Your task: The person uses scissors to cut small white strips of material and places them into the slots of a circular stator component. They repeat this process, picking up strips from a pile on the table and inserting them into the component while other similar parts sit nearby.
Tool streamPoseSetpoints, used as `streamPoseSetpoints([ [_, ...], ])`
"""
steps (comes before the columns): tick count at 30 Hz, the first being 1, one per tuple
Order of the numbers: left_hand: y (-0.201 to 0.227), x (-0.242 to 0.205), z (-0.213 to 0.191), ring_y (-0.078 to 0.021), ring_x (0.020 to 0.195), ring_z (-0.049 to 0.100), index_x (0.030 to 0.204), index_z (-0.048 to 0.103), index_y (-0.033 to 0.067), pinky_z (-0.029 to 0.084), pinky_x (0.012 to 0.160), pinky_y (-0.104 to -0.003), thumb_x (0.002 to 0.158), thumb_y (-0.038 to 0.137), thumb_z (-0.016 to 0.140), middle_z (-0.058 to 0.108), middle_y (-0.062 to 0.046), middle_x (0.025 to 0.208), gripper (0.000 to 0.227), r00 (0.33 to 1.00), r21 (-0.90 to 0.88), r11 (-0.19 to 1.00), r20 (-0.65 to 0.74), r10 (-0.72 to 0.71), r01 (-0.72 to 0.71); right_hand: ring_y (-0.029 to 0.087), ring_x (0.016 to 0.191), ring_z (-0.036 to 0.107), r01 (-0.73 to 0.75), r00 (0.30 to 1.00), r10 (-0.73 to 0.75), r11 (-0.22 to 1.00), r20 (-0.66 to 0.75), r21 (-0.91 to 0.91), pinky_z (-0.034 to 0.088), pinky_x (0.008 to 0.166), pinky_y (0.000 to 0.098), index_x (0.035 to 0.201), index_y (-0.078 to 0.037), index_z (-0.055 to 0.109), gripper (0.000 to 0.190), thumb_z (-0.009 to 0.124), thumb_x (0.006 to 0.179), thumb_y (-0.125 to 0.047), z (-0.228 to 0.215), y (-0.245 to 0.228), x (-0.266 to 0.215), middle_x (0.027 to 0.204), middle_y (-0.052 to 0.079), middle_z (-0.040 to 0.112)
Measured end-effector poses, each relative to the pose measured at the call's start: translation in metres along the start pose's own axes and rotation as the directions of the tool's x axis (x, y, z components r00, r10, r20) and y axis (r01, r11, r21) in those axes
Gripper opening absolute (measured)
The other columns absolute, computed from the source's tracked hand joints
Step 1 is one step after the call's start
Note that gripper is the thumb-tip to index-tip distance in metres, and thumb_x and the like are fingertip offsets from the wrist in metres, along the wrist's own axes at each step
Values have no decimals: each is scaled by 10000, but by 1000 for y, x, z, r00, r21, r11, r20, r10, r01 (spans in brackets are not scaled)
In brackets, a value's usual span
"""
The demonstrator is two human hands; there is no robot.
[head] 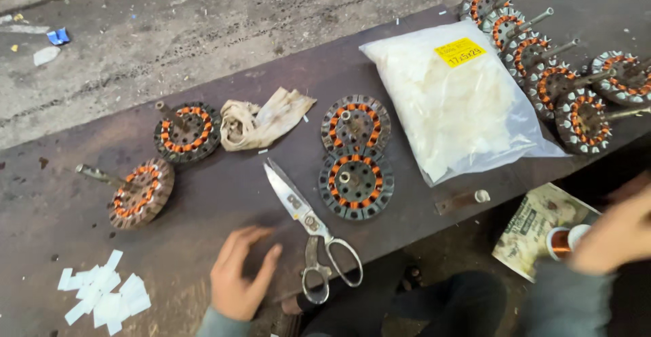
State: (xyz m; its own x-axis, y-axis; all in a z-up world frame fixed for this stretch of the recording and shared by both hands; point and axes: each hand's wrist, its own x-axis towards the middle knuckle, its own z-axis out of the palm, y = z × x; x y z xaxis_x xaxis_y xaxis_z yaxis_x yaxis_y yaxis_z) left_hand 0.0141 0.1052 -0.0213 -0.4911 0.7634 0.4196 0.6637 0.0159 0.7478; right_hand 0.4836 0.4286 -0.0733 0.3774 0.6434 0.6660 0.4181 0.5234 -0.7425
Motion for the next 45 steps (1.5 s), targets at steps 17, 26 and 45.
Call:
streamPoseSetpoints([
  [17,41,59,100,-193,823,683,1136,685,20,552,758,-326,1003,191,653,720,-91,970,219,999,-518,854,-8,40,-38,128,862,617,-550,781,550,830,297,-90,491,775,249,1068,46,705,272,636,1100,-216,-54,-201,-252,915,97,691],
  [26,0,14,20,-93,704,530,1048,625,67,398,641,-241,1077,404,528,671,-62,855,352,867,-932,-87,360,-345,352,239,1328,527,-665,532,32,634,846,394,421,1124,397,1484,-33,412,490,566,1067,-239,90,-304,-217,1460,145,539],
  [45,49,66,109,-311,937,688,1147,699,41,550,830,-392,965,318,714,710,-131,1029,332,967,-446,859,-161,199,-251,295,1387,548,-537,734,229,772,639,340,423,1140,479,1399,-34,508,680,380,1106,-634,60,-293,-172,1393,143,605],
])
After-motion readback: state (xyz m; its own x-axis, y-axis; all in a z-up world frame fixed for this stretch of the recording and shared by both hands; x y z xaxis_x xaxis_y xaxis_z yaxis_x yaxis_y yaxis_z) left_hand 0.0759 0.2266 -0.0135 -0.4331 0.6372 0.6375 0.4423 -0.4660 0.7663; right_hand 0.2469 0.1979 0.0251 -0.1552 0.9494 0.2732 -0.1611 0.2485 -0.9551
